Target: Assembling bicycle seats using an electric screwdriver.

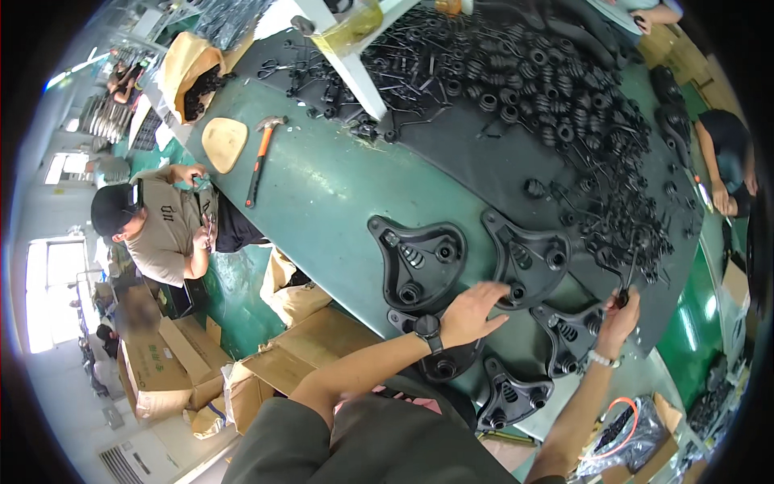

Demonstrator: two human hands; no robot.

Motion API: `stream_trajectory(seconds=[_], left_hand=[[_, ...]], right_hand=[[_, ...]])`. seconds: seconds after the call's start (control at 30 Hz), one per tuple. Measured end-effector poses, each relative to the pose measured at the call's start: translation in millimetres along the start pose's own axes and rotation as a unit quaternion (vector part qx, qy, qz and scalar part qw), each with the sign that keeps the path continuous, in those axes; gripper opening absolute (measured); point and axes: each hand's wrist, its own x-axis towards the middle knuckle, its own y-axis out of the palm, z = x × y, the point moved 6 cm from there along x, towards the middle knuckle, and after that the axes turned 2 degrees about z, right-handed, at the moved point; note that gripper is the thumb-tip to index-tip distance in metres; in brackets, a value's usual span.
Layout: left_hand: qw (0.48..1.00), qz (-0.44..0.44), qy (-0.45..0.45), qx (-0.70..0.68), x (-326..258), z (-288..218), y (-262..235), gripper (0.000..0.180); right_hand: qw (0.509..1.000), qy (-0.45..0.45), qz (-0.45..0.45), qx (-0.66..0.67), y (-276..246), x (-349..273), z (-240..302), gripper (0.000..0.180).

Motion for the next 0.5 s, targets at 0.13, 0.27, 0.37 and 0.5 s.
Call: stream_trajectory(seconds=[0.13, 0.27, 0.37, 0.5], left_hand=[[0.986, -0.003, 0.101, 0.133, 4, -52, -16, 0.088], [0.981, 0.088, 0.134, 0.111, -23, -58, 19, 0.063], [0.979, 0.179, 0.066, 0.075, -58, -51, 56, 0.043], [0.958, 0.212, 0.17, 0.093, -78, -66, 104, 0.046]], right_hand=[[0.961, 0.167, 0.108, 0.194, 14, -132, -15, 0.022], [0.921, 0.302, 0.137, 0.203, 7, -237, -53, 0.024], [0.973, 0.215, 0.078, 0.035, -36, -259, -60, 0.039], [0.774, -0.277, 0.15, -0.549, -28, -281, 16, 0.073]])
